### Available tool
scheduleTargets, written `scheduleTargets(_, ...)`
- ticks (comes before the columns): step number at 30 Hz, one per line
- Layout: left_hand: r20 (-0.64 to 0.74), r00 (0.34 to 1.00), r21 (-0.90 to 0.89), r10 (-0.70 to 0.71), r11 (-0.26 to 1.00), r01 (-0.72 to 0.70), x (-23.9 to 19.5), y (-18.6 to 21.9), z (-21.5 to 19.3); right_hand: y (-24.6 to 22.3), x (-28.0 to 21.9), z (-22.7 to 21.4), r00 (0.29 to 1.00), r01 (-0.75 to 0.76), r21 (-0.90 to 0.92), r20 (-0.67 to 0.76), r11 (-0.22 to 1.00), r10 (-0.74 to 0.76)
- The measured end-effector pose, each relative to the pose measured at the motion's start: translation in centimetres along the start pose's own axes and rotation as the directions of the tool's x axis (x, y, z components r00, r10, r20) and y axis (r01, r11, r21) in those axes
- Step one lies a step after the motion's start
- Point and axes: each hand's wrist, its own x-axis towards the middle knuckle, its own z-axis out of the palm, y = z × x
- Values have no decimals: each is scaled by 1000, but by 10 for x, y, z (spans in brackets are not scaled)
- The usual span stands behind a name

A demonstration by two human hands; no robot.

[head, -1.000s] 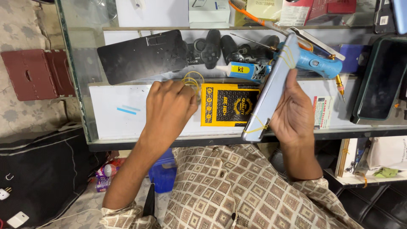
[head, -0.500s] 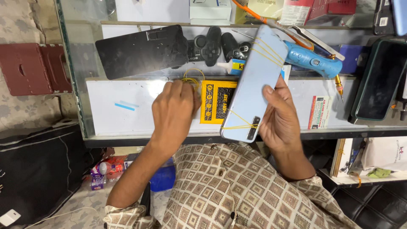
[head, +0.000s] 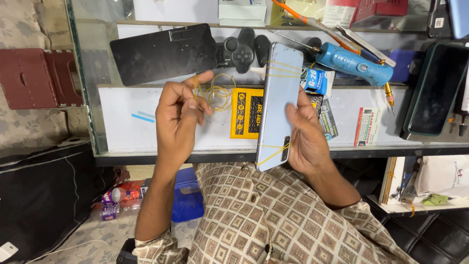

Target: The person places a smartphone on a screen protector package and wraps multiple rubber bands around both items to secure them together. They then briefly wipe the back of the smartphone with a green cloth.

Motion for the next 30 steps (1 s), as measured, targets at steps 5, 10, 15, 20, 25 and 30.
scheduleTargets(5,-5,999,44,33,998,-33,-7,6,3,1,-6,-3,1000,5,-168,6,986,-4)
scheduleTargets(10,2,1000,-3,-10,1000,10,-19,14,6,2,-14,-5,988,150,-328,22,933,-152)
scheduleTargets(15,93,994,32,64,997,-67,-21,16,7,1,-17,-5,976,212,-370,37,905,-214)
scheduleTargets(20,140,989,91,-51,995,39,-27,27,31,5,-20,-4,961,260,-445,31,857,-275)
scheduleTargets(25,121,990,249,-69,968,37,-30,36,61,8,-23,-5,942,306,-575,66,758,-330)
scheduleTargets(30,22,990,164,-138,977,133,-26,29,60,6,-25,-15,949,313,-534,155,785,-273)
